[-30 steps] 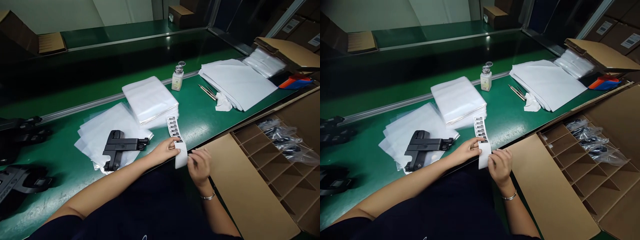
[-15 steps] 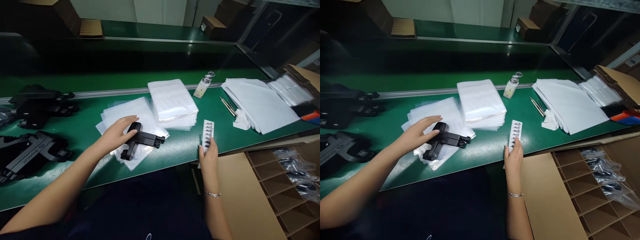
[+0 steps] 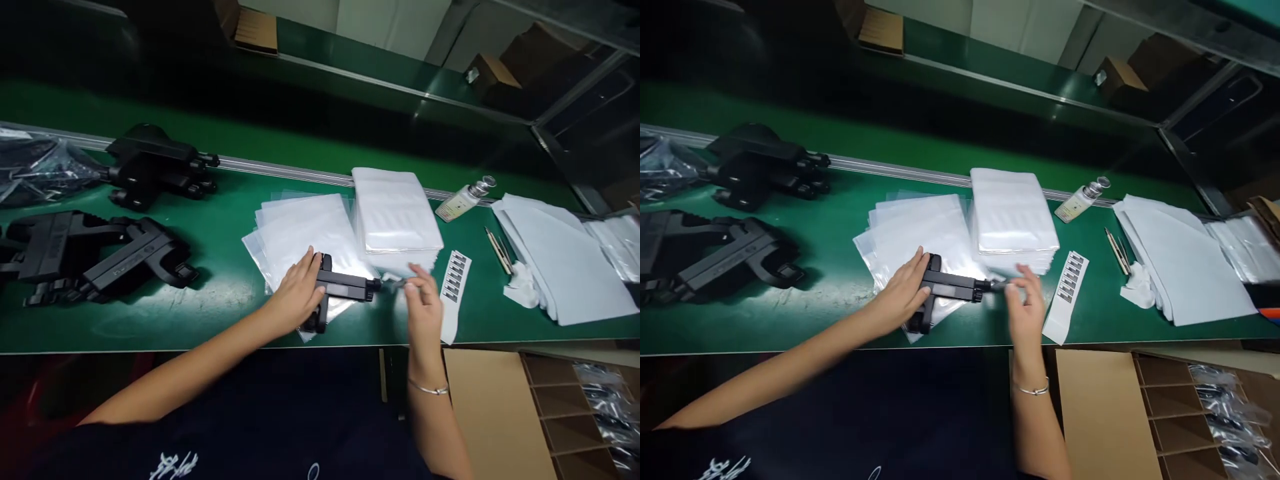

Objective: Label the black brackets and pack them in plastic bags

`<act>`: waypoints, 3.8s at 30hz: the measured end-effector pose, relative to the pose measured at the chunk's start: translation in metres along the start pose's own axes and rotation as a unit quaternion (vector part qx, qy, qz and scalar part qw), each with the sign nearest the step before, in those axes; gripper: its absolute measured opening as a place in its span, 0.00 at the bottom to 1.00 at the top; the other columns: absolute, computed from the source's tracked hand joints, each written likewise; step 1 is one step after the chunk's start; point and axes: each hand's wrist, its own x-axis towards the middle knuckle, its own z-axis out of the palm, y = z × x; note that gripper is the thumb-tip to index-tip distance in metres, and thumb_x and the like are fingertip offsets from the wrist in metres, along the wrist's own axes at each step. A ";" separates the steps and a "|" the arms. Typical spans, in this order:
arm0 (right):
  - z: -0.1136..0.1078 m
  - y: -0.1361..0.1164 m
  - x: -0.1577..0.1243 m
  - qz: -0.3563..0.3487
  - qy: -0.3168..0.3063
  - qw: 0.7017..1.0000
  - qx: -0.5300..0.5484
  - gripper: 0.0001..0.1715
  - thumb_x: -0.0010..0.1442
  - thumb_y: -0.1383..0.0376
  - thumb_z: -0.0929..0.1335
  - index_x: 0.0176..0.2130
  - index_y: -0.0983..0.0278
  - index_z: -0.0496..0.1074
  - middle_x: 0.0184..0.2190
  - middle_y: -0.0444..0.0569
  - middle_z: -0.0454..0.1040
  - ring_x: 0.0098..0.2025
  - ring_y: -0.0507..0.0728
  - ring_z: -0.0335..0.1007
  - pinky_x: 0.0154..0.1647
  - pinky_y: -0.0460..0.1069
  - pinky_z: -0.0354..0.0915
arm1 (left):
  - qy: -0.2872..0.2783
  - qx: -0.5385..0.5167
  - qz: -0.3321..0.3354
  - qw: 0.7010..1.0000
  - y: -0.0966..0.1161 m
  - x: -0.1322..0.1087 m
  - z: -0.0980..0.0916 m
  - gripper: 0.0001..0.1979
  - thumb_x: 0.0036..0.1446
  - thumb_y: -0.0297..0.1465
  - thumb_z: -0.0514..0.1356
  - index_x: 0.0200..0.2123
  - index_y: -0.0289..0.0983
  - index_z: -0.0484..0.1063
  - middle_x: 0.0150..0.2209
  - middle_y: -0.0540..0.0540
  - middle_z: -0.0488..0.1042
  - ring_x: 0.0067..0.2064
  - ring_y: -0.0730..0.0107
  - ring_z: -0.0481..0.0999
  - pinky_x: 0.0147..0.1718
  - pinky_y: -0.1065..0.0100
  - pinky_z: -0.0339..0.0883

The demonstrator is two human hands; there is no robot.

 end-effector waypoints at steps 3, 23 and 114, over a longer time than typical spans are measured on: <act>0.040 -0.029 -0.016 0.071 -0.144 0.984 0.075 0.13 0.61 0.57 0.67 0.28 0.61 0.69 0.51 0.53 0.73 0.62 0.64 0.61 0.64 0.64 0.50 | 0.024 0.016 0.013 0.999 0.003 -0.014 0.011 0.33 0.67 0.37 0.45 0.70 0.34 0.37 0.72 0.34 0.33 0.72 0.47 0.36 0.66 0.40 0.40; 0.056 -0.032 -0.027 0.065 -0.166 0.984 0.009 0.11 0.57 0.63 0.66 0.24 0.60 0.67 0.47 0.51 0.73 0.59 0.64 0.60 0.61 0.63 0.52 | 0.030 0.054 0.079 0.995 -0.001 -0.015 0.014 0.29 0.63 0.30 0.49 0.67 0.40 0.51 0.71 0.42 0.47 0.71 0.50 0.43 0.65 0.41 0.46; 0.027 0.026 -0.056 0.253 -0.096 0.853 0.447 0.38 0.31 0.28 0.69 0.32 0.50 0.79 0.33 0.50 0.80 0.40 0.68 0.74 0.47 0.70 0.66 | 0.052 0.229 0.291 0.927 -0.076 -0.073 0.007 0.23 0.63 0.23 0.43 0.50 0.43 0.73 0.46 0.45 0.80 0.46 0.60 0.79 0.40 0.65 0.73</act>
